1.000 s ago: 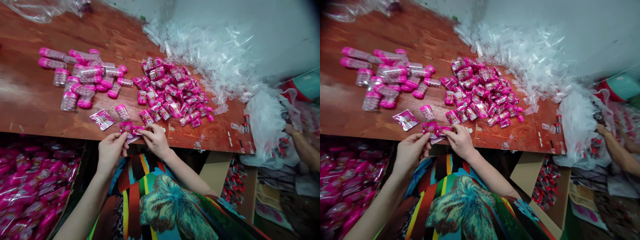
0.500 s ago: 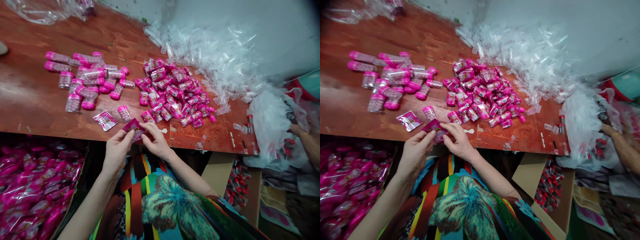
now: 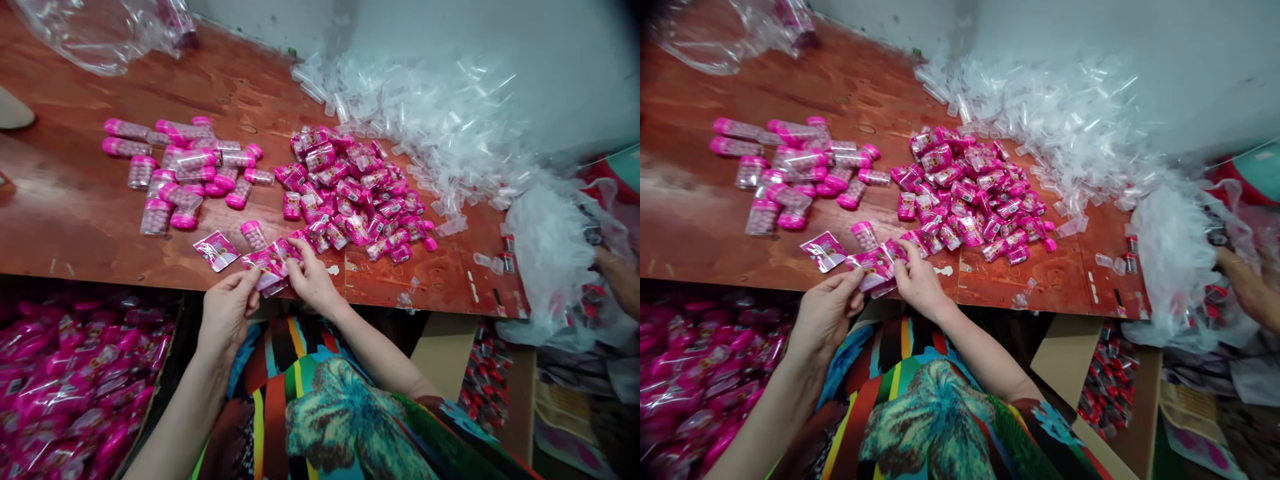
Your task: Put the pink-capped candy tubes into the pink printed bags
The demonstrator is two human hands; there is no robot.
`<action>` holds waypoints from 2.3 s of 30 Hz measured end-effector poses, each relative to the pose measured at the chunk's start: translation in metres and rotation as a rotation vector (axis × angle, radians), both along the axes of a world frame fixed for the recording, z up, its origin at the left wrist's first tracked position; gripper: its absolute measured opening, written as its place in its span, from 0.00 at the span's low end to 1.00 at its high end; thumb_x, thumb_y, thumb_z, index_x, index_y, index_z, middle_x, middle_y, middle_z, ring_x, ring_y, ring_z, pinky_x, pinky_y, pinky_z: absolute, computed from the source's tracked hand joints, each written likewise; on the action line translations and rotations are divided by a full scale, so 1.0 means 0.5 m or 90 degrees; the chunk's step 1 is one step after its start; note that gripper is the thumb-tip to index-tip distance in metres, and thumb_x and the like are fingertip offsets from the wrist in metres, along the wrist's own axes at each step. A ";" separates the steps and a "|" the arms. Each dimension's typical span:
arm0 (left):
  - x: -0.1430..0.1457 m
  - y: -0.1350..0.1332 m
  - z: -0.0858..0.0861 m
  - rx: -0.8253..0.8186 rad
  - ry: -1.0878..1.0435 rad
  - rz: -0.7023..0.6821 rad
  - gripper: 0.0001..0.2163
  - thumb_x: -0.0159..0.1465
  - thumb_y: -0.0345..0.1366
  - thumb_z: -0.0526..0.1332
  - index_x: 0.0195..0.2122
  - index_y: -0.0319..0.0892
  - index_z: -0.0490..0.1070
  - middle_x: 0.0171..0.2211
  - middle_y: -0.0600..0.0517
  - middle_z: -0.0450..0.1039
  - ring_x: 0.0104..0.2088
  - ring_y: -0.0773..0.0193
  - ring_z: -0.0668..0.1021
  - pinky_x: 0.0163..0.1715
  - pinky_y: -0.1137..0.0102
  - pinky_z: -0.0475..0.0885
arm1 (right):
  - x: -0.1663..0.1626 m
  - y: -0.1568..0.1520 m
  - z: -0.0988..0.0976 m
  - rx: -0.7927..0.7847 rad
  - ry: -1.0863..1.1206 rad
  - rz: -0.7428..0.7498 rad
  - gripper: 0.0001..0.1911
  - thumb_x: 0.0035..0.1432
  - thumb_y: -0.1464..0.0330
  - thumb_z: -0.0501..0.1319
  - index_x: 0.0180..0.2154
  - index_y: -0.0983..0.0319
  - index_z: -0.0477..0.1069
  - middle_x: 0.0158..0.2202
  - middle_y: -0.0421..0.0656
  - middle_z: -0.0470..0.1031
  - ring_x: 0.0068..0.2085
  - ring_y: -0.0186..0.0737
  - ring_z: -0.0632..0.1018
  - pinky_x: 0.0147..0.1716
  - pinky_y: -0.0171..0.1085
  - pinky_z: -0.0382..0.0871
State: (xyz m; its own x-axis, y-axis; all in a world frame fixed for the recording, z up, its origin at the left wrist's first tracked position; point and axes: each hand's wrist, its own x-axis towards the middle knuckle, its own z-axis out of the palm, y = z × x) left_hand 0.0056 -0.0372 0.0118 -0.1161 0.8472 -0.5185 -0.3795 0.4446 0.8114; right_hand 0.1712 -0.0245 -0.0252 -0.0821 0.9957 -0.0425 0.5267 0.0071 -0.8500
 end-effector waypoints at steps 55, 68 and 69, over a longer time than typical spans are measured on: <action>-0.045 0.009 0.019 -0.003 -0.119 0.200 0.16 0.50 0.37 0.82 0.26 0.38 0.76 0.21 0.57 0.70 0.19 0.74 0.66 0.16 0.76 0.57 | -0.080 0.078 0.010 -0.019 0.270 0.040 0.26 0.73 0.64 0.58 0.69 0.55 0.60 0.48 0.44 0.78 0.29 0.35 0.77 0.32 0.37 0.77; 0.034 -0.070 0.042 -0.030 -0.005 0.102 0.31 0.50 0.66 0.75 0.22 0.42 0.70 0.13 0.57 0.63 0.15 0.73 0.61 0.17 0.73 0.51 | -0.038 -0.026 0.036 0.272 0.074 0.016 0.10 0.72 0.63 0.64 0.48 0.55 0.84 0.46 0.47 0.74 0.47 0.47 0.80 0.49 0.46 0.79; 0.033 -0.071 0.037 -0.025 -0.008 0.095 0.31 0.50 0.68 0.74 0.21 0.42 0.69 0.13 0.57 0.62 0.14 0.73 0.59 0.17 0.72 0.50 | -0.036 -0.026 0.025 0.307 0.073 0.008 0.10 0.72 0.62 0.64 0.45 0.55 0.84 0.45 0.46 0.74 0.45 0.47 0.80 0.46 0.45 0.79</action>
